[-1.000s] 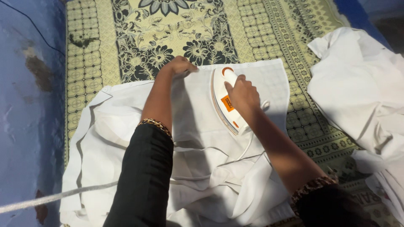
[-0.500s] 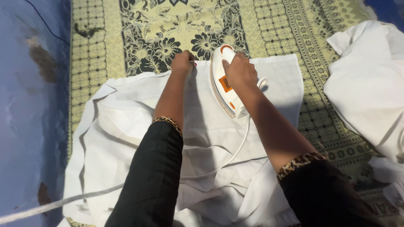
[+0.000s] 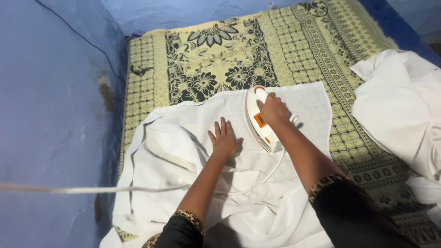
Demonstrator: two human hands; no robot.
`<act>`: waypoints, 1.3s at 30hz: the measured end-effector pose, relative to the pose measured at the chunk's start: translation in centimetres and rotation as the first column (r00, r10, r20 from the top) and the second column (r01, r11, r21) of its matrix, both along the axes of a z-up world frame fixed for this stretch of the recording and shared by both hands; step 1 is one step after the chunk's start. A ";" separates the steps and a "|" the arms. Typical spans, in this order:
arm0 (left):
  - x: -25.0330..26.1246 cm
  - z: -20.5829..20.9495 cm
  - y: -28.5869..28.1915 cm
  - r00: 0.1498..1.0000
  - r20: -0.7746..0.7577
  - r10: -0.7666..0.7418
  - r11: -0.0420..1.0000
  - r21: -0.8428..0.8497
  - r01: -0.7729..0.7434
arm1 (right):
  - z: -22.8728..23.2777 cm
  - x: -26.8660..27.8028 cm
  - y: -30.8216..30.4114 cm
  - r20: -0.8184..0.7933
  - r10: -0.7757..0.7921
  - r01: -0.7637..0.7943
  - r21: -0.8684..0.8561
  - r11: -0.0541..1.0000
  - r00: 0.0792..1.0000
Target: The person is ironing a white cloth on a patterned mat. They smooth the fabric with their hands and use a white electric iron to press the cloth, moving it back and forth to remove wrinkles.
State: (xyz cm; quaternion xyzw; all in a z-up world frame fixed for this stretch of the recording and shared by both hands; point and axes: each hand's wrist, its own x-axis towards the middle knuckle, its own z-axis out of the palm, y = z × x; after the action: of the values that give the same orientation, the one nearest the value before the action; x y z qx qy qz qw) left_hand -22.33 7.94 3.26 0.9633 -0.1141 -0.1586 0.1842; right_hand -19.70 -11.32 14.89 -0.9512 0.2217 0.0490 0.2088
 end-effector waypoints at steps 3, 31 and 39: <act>-1.4 1.8 2.2 0.995 -0.098 -0.031 0.986 0.158 0.046 | 0.5 -3.4 0.3 -0.058 0.000 0.003 0.051 0.999 0.998; 0.2 -1.7 3.5 0.981 -0.178 -0.081 0.981 0.159 0.110 | -0.5 3.4 1.6 0.029 -0.104 0.103 0.021 0.994 0.994; 0.3 -1.4 3.4 0.982 -0.176 -0.074 0.979 0.174 0.105 | 0.3 -2.6 0.8 0.003 -0.020 0.020 -0.008 1.000 1.000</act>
State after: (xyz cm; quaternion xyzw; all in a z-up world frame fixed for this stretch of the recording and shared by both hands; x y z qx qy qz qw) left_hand -22.08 11.31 1.88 0.9530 -0.1266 -0.2576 0.0969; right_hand -22.33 -10.47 15.18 -0.9498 0.2312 0.0445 0.2060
